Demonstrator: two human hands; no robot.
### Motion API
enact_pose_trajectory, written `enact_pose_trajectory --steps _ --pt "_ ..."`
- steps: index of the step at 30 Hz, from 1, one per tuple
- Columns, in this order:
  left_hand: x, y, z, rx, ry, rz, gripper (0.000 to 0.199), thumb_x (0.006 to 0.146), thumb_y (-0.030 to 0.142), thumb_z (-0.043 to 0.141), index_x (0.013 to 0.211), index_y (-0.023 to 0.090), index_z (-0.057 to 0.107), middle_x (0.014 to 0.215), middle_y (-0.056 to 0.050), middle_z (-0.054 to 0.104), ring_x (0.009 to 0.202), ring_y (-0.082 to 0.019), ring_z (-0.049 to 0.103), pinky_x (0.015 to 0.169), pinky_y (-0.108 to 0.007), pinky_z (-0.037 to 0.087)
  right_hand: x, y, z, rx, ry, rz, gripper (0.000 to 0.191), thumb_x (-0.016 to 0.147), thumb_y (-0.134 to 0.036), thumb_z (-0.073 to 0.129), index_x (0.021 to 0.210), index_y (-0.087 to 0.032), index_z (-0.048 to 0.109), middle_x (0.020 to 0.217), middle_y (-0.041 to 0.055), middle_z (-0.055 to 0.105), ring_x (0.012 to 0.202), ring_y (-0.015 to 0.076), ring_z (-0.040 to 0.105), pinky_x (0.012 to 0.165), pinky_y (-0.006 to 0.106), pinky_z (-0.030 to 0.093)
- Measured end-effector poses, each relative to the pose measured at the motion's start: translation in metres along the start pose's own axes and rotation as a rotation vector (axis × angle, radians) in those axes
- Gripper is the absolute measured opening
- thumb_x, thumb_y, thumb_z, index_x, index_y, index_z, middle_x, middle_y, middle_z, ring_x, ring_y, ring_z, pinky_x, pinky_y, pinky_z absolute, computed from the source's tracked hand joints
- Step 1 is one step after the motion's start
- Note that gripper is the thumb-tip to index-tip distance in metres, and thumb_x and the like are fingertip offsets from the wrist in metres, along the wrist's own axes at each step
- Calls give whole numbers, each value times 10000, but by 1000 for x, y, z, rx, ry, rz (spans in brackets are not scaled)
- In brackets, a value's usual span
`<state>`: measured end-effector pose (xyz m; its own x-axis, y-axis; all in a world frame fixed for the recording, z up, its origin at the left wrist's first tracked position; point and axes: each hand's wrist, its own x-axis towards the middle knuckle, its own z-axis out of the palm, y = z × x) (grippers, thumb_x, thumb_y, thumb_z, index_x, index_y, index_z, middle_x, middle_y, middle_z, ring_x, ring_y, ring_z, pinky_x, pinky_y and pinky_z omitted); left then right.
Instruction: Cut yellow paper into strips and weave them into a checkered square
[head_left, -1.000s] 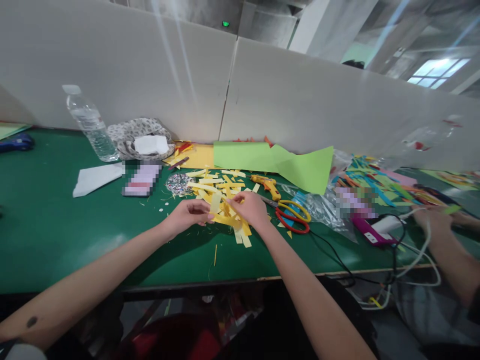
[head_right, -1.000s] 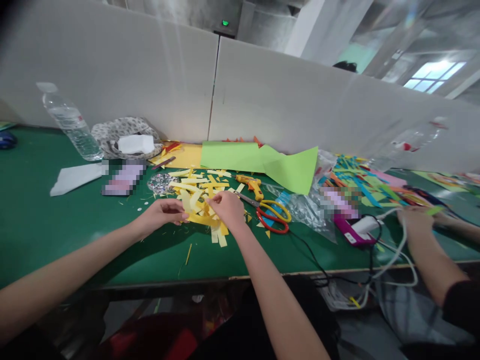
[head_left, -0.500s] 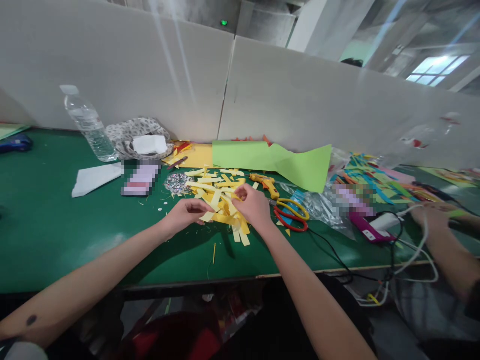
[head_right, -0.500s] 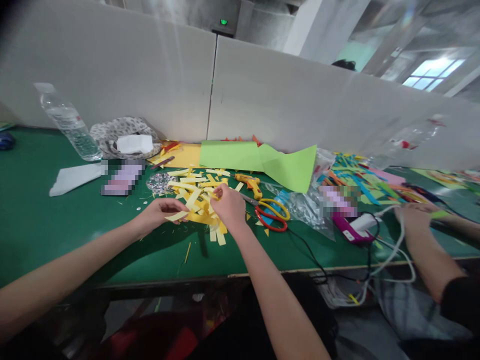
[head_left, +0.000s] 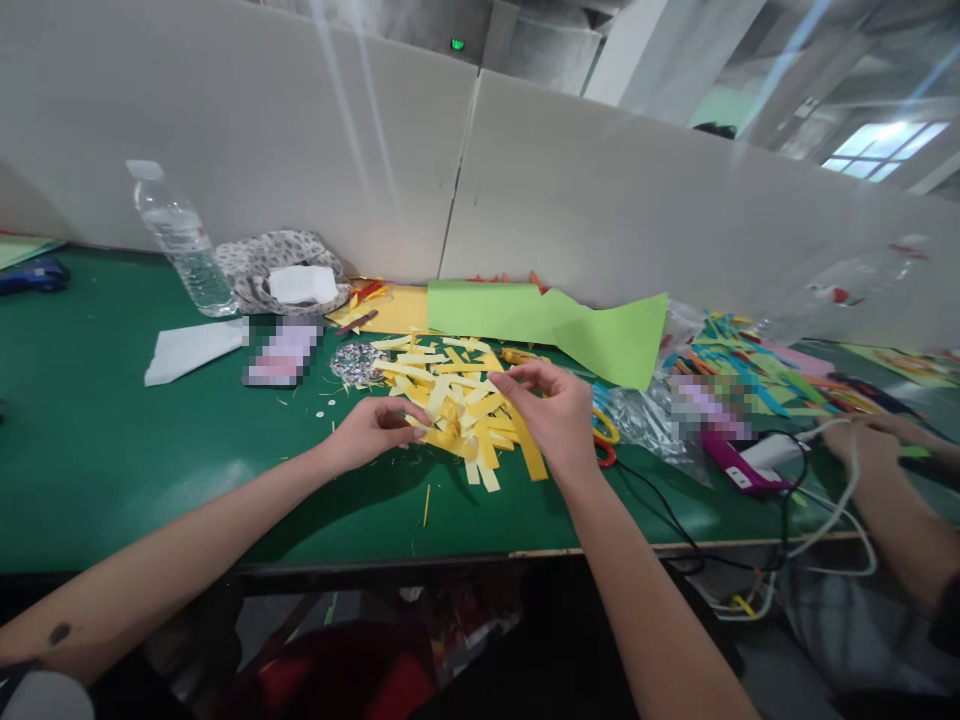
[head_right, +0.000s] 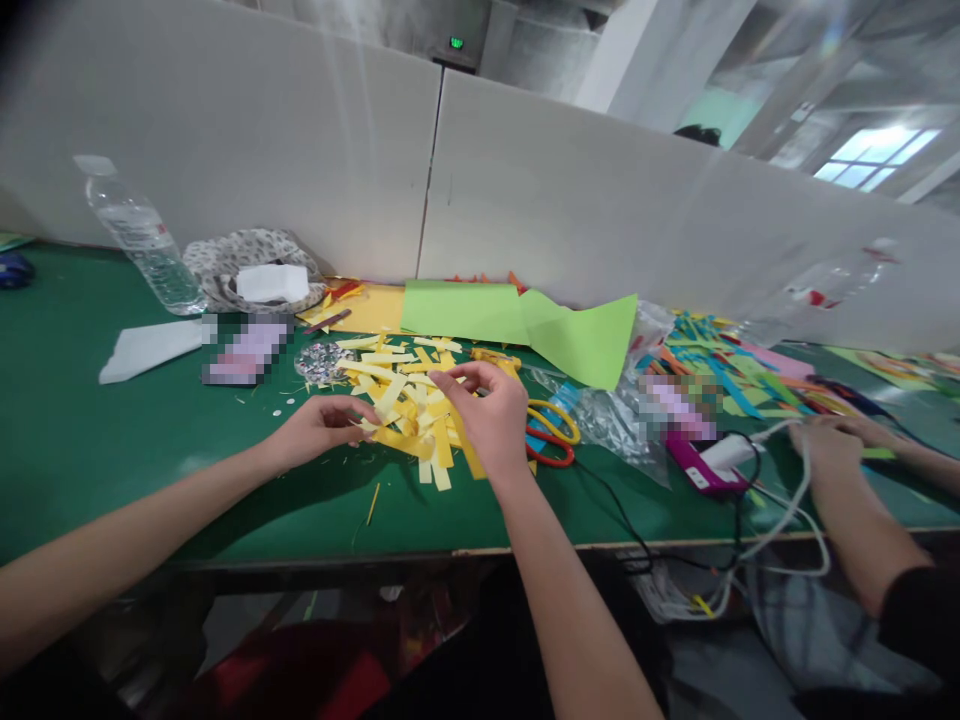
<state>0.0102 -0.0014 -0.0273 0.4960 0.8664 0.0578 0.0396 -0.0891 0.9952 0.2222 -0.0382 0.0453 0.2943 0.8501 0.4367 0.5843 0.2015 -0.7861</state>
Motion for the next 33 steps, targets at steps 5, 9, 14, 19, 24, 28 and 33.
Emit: enact_pose_trajectory --steps 5,9,14,19,24,28,33 --pt "-3 2 0 87 -31 127 136 724 177 591 818 193 688 976 -62 670 811 -159 626 659 -249 490 5 9 0 253 -97 136 293 614 -462 715 714 -187 707 691 38 698 632 168 630 621 316 520" --pt "-3 6 0 158 -26 139 151 757 220 573 852 198 689 962 -59 668 734 -139 604 552 -213 443 9 13 -3 233 -206 125 321 606 -402 731 844 -187 719 794 47 711 726 182 650 732 358 527" --pt "-4 8 3 227 -25 126 180 767 278 585 896 214 693 952 -45 675 662 -121 577 500 -200 395 4 5 1 181 -216 3 308 643 -372 712 889 -187 700 803 38 690 755 169 634 763 350 517" --pt "-5 7 4 314 -34 166 199 776 302 585 921 225 697 981 -46 687 736 -148 611 513 -202 408 -7 -4 11 75 -181 -104 320 666 -361 701 949 -213 673 742 6 670 717 153 623 784 336 493" --pt "-7 8 3 456 -62 318 253 826 199 481 966 245 686 1006 -45 687 865 -164 631 547 -201 439 -8 -5 10 -50 -150 -224 219 707 -353 678 890 -233 689 761 8 671 725 160 612 758 330 480" --pt "-7 7 3 519 -47 411 292 829 149 449 969 254 682 983 -37 692 872 -158 635 593 -211 464 -7 -6 7 -113 -101 -377 156 747 -329 660 863 -228 692 763 17 669 756 171 593 749 324 464" --pt "-6 2 3 570 -23 456 301 842 151 431 982 260 674 993 -34 692 911 -160 636 756 -262 495 -11 -7 8 -256 -147 -570 115 807 -302 607 870 -234 674 748 15 662 786 185 573 794 347 435"
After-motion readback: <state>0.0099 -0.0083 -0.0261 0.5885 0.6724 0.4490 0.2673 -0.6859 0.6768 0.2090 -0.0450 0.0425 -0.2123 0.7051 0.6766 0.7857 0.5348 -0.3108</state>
